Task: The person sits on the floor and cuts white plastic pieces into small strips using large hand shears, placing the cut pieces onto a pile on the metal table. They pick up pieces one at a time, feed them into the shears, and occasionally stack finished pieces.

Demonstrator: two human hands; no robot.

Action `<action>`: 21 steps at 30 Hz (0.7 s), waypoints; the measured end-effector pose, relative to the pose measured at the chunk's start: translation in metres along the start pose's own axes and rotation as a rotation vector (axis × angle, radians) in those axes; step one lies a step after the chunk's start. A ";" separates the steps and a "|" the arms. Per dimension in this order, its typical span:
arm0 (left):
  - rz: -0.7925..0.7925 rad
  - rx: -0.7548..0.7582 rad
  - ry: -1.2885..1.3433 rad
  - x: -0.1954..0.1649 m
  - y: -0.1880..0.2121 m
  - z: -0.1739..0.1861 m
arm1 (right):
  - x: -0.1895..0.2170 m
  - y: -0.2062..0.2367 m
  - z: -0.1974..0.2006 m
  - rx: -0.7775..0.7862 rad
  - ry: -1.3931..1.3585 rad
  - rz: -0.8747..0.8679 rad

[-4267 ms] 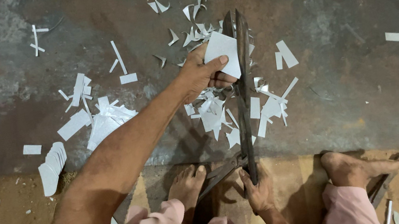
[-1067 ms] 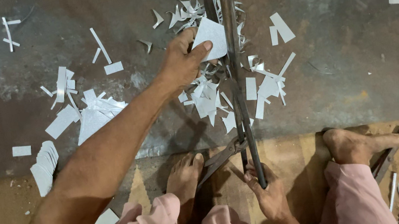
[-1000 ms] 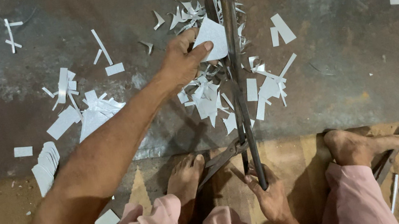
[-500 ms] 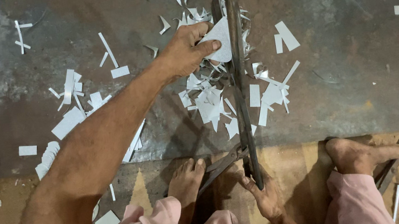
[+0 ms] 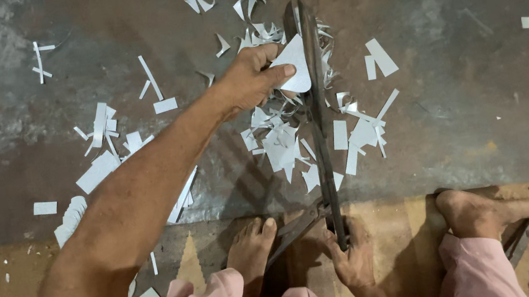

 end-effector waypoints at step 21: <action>0.281 0.082 0.342 0.022 0.044 -0.043 | 0.011 0.029 0.023 0.308 0.183 -0.773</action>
Point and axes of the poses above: each hand's wrist, its own y-axis away from the middle knuckle, its own z-axis out of the back of the hand, x = y × z, the point moved 2 cm from there along -y, towards the middle knuckle, and after that the axes turned 7 degrees about -z, right-handed, at the moved point
